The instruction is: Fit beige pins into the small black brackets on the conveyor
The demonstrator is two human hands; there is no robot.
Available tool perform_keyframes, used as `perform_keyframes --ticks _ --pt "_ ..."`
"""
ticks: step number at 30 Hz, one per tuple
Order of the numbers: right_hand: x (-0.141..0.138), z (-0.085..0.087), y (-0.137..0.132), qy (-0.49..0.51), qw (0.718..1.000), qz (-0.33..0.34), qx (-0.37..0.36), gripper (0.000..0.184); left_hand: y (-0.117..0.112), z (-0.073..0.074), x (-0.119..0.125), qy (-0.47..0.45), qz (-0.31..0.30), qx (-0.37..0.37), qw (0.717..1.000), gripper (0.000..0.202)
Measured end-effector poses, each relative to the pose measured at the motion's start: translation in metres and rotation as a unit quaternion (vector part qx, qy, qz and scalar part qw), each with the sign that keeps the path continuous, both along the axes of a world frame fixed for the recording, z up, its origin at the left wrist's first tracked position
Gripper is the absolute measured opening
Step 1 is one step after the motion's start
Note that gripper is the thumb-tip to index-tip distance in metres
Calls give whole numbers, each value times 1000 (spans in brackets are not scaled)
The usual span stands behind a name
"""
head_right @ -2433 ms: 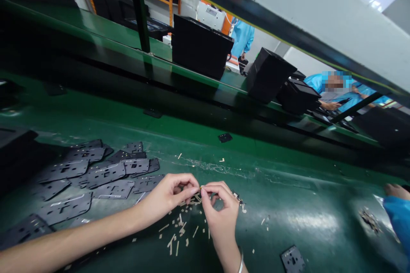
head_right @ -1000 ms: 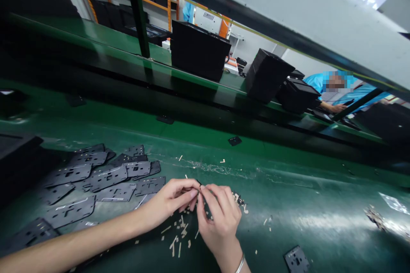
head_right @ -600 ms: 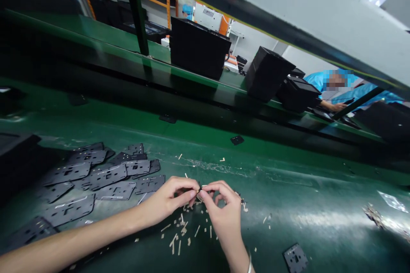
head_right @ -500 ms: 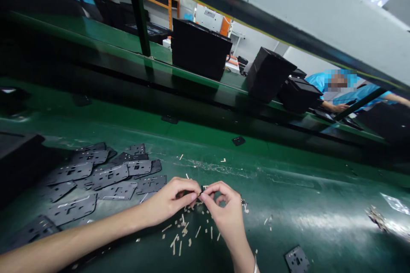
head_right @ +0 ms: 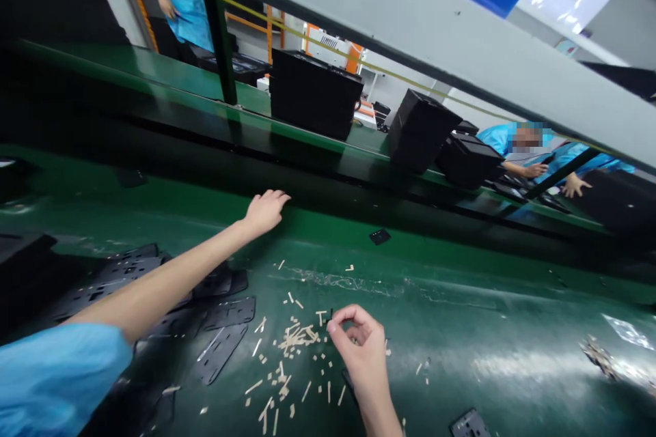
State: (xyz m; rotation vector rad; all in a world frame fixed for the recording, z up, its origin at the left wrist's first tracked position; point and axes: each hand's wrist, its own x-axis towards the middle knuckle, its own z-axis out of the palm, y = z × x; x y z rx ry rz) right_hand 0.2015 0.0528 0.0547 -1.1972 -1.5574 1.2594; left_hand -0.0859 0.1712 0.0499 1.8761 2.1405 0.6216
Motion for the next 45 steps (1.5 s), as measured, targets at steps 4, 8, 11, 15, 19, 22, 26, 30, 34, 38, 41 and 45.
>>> perform_keyframes --ticks 4,8,11,15,19,22,26,30,34,38,41,45 --pt "2 0 0 -37 999 17 11 19 35 -8 -24 5 33 -38 999 32" --pt "3 -2 2 -47 999 15 16 20 44 -13 -35 -36 28 -89 995 30" --pt "1 -4 2 -39 999 14 11 19 39 -12 -35 -89 19 -104 990 29" --pt "-2 -6 -1 -22 1000 3 21 17 14 -1 -10 -184 11 -59 981 21" --pt "-4 -2 -9 27 997 -52 44 15 -42 8 50 -314 -46 -24 948 10" --pt "-6 4 -17 60 991 -94 74 13 -94 11 92 -415 -116 -41 901 16" --pt "-8 13 -25 52 990 -102 87 10 -141 18 117 -614 -156 -81 769 29" --pt "-11 19 -30 21 992 -101 75 9 -156 29 121 -600 -126 -97 784 26" --pt "-13 21 -32 -9 991 -112 74 8 -161 36 122 -571 -113 -89 808 22" --pt "-14 22 -32 -18 990 -107 88 7 -163 40 122 -552 -111 -90 822 20" --pt "-14 22 -33 -24 991 -99 91 7 -163 41 121 -550 -116 -100 821 19" --pt "-13 20 -34 -27 992 -92 88 7 -164 39 121 -556 -125 -104 815 19"
